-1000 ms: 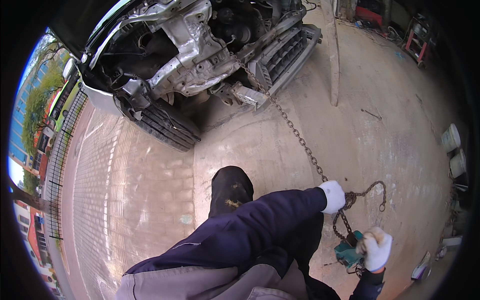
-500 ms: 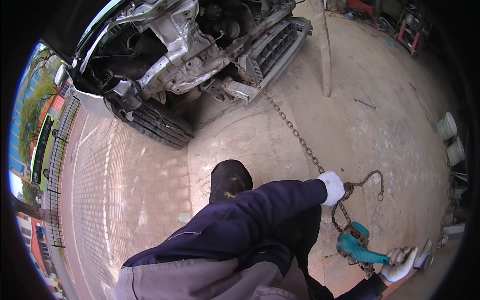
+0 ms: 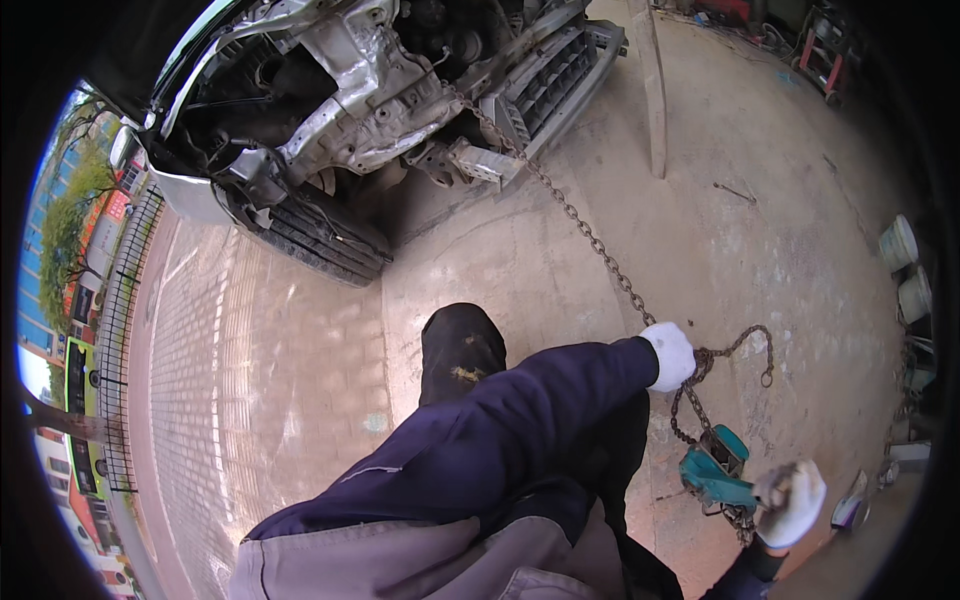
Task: The person attaches a chain hoist to a silver car's engine bay, then repeatedly pulls the hoist handle to tighten the chain and lift the engine. The person adjusts the chain and hoist position several times during the process.
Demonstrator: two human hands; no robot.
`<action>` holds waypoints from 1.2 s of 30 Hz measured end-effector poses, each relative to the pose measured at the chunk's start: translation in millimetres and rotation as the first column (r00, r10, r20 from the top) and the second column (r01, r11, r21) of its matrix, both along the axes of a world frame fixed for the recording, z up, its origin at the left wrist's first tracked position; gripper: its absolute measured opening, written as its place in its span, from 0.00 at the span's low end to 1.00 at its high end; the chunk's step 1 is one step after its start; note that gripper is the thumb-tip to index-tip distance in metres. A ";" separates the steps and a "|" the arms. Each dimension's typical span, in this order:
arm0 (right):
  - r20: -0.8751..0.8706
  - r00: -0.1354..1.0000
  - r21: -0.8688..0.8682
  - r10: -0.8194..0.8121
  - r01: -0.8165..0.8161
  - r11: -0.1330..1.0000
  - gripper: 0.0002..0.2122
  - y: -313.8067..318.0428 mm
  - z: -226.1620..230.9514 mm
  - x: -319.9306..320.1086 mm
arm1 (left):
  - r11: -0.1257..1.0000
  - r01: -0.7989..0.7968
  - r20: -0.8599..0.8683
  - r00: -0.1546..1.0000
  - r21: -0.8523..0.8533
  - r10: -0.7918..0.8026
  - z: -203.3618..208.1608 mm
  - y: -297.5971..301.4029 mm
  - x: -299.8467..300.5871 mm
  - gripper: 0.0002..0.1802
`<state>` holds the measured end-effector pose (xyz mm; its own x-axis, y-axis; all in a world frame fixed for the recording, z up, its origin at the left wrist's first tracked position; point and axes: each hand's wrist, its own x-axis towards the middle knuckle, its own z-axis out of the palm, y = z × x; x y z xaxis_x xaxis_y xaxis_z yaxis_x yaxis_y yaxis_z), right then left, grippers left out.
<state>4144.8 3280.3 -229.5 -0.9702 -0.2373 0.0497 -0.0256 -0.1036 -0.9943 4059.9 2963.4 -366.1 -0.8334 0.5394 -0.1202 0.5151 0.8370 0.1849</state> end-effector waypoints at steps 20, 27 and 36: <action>-0.095 0.914 0.711 0.394 -0.215 0.669 0.13 -157.7 -45.3 -33.4 | 0.998 -0.043 0.070 0.997 0.055 0.040 -26.5 2.9 -13.8 0.12; 0.195 0.979 -0.265 -0.063 0.114 0.957 0.21 44.8 22.8 53.6 | 0.999 0.019 -0.005 1.000 0.033 -0.018 10.4 -0.4 5.5 0.11; -0.007 0.995 -0.112 -0.101 0.099 0.989 0.19 -36.1 -14.5 -13.3 | 0.999 0.028 -0.032 0.999 0.044 -0.027 -0.8 3.1 -0.4 0.11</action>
